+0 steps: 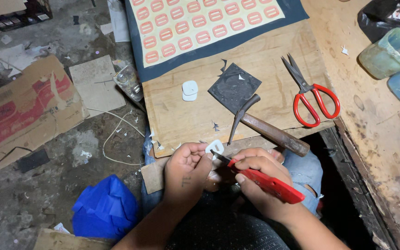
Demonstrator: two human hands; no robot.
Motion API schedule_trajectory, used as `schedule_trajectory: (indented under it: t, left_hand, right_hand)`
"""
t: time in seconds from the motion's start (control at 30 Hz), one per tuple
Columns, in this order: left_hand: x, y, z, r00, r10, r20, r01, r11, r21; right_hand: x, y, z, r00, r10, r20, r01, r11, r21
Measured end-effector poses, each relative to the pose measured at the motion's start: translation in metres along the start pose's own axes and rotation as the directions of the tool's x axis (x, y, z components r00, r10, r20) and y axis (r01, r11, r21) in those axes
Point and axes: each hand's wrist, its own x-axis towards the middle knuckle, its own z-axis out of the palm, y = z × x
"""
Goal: The person shapes small white plastic pieces into a rectangular form with a central slot using a hammer and a utility knife. They repeatedly tap the pieces on a wooden block and trim edges, then place the finished pieces into a black container.
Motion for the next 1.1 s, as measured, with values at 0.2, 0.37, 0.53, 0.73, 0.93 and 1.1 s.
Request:
schedule_trajectory:
  t: [0.2, 0.37, 0.53, 0.73, 0.93, 1.1]
  left_hand:
    - [-0.003, -0.004, -0.005, 1.000, 0.009, 0.026, -0.011, 0.997, 0.077]
    - [-0.004, -0.011, -0.004, 0.998, 0.006, 0.062, -0.011, 0.997, 0.076]
    - [-0.006, -0.012, -0.006, 0.999, -0.019, 0.046, 0.014, 0.993, 0.115]
    - [-0.006, -0.008, -0.005, 0.994, 0.076, 0.079, -0.093, 0.967, 0.236]
    - [0.004, -0.003, -0.011, 0.998, -0.031, -0.055, 0.036, 0.995, 0.090]
    - [0.006, -0.009, -0.014, 1.000, -0.010, -0.021, 0.012, 0.994, 0.110]
  right_hand:
    - [-0.003, -0.008, 0.003, 0.998, -0.057, 0.027, 0.059, 0.995, -0.081]
    - [-0.002, -0.010, 0.009, 0.998, -0.056, 0.004, 0.056, 0.996, -0.063]
    - [-0.003, -0.006, 0.010, 0.999, -0.053, 0.014, 0.053, 0.998, -0.041]
    - [-0.003, -0.003, 0.013, 0.999, -0.040, 0.026, 0.042, 0.995, -0.088]
    - [-0.007, -0.011, 0.008, 0.998, -0.057, 0.009, 0.058, 0.993, -0.104]
    - [-0.002, -0.011, 0.009, 0.999, -0.042, 0.030, 0.045, 0.994, -0.104]
